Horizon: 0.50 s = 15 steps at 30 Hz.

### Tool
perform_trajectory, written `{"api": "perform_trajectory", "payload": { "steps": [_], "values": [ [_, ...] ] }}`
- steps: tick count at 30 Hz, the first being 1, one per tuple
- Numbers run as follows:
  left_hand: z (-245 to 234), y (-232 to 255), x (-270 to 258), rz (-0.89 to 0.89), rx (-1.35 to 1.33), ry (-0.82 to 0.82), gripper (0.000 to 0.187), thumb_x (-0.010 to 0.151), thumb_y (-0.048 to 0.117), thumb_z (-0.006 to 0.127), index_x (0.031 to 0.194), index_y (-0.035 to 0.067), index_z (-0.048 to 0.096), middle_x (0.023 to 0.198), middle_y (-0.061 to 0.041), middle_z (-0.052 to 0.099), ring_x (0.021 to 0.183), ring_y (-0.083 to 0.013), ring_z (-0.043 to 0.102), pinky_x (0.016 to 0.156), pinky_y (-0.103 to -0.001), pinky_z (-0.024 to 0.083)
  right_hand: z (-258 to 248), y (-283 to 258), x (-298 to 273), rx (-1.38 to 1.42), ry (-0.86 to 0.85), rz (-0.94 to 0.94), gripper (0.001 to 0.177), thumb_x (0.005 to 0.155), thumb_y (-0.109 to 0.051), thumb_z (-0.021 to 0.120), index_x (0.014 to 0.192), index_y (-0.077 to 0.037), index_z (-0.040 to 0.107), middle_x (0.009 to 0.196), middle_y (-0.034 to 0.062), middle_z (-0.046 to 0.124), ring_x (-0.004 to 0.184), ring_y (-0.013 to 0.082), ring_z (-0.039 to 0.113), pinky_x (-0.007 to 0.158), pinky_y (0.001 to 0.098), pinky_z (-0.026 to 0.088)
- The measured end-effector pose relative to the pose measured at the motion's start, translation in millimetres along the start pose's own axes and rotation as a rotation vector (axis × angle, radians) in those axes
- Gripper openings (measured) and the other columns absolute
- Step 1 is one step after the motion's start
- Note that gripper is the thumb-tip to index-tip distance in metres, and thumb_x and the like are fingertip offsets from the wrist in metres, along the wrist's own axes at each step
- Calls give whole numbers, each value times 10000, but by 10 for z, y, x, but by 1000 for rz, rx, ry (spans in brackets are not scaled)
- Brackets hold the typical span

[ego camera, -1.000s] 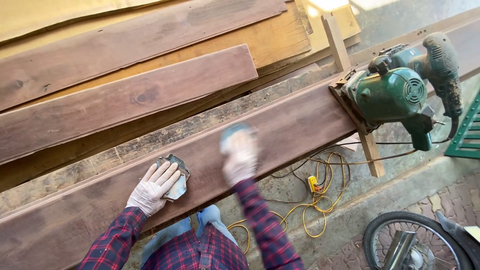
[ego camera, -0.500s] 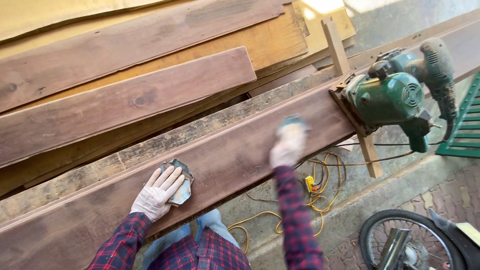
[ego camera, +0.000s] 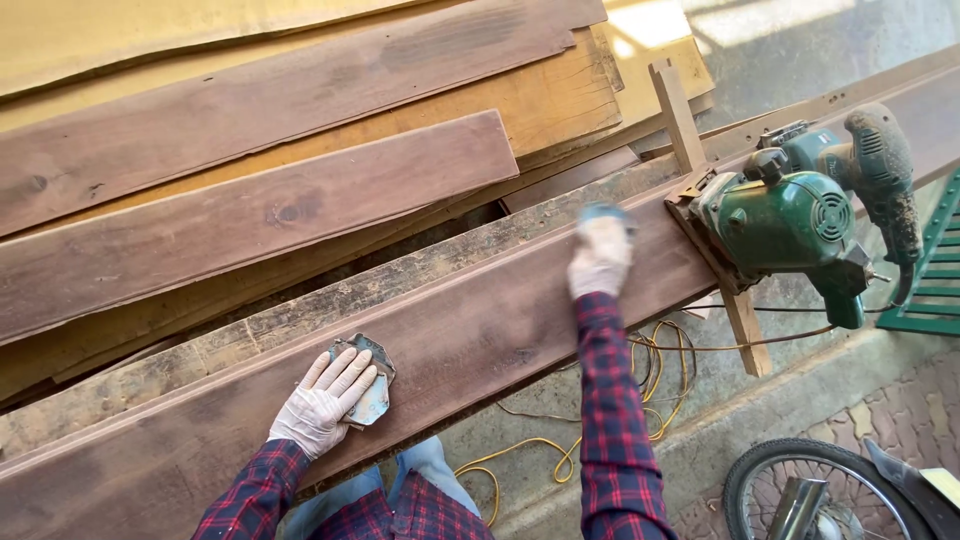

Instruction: The person sands a long wooden plank using a green electric sander, then switches to manual sanding with sandpaper. The person moves along the plank, smoothing its surface.

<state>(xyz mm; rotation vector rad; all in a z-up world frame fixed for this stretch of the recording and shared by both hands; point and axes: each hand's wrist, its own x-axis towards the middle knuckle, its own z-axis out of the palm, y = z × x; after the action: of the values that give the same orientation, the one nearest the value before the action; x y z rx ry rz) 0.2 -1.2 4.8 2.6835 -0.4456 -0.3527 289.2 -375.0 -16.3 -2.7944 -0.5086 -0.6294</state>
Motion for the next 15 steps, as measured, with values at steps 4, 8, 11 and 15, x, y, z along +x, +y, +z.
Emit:
{"api": "perform_trajectory", "payload": {
  "steps": [4, 8, 11, 15],
  "values": [
    [-10, -4, 36, 9, -10, 53, 841, 682, 244, 786, 1463, 153, 488, 1560, -85, 445, 1434, -284, 374, 1192, -511, 262, -256, -725, -38, -8, -196, -224, 372, 725, 43, 609, 1054, -79, 735, 1198, 140, 724, 1177, 304, 648, 980, 480, 528],
    [-89, 20, 25, 50, -44, 104, 812, 660, 218, 778, 1420, 122, 507, 1521, -101, 468, 1420, -296, 403, 1188, -515, 280, -487, -264, 383, 486, -144, -228, 354, 859, 80, 586, 1126, -88, 746, 1234, 100, 732, 1221, 264, 674, 1069, 416, 536],
    [-119, 18, 27, 15, -37, 34, 838, 651, 197, 786, 1435, 124, 500, 1529, -93, 461, 1435, -284, 397, 1202, -506, 276, -179, 269, 342, 239, -73, -130, 288, 860, 28, 624, 1116, -56, 727, 1204, 139, 732, 1168, 317, 679, 1056, 436, 540],
    [-63, 14, 22, 51, -96, 138, 819, 671, 213, 807, 1424, 104, 503, 1530, -121, 457, 1416, -306, 401, 1180, -526, 278, 506, -271, -488, -385, -785, 61, 203, 1024, -100, 593, 1155, 41, 660, 1110, 225, 723, 904, 292, 717, 880, 466, 580]
  ]
}}
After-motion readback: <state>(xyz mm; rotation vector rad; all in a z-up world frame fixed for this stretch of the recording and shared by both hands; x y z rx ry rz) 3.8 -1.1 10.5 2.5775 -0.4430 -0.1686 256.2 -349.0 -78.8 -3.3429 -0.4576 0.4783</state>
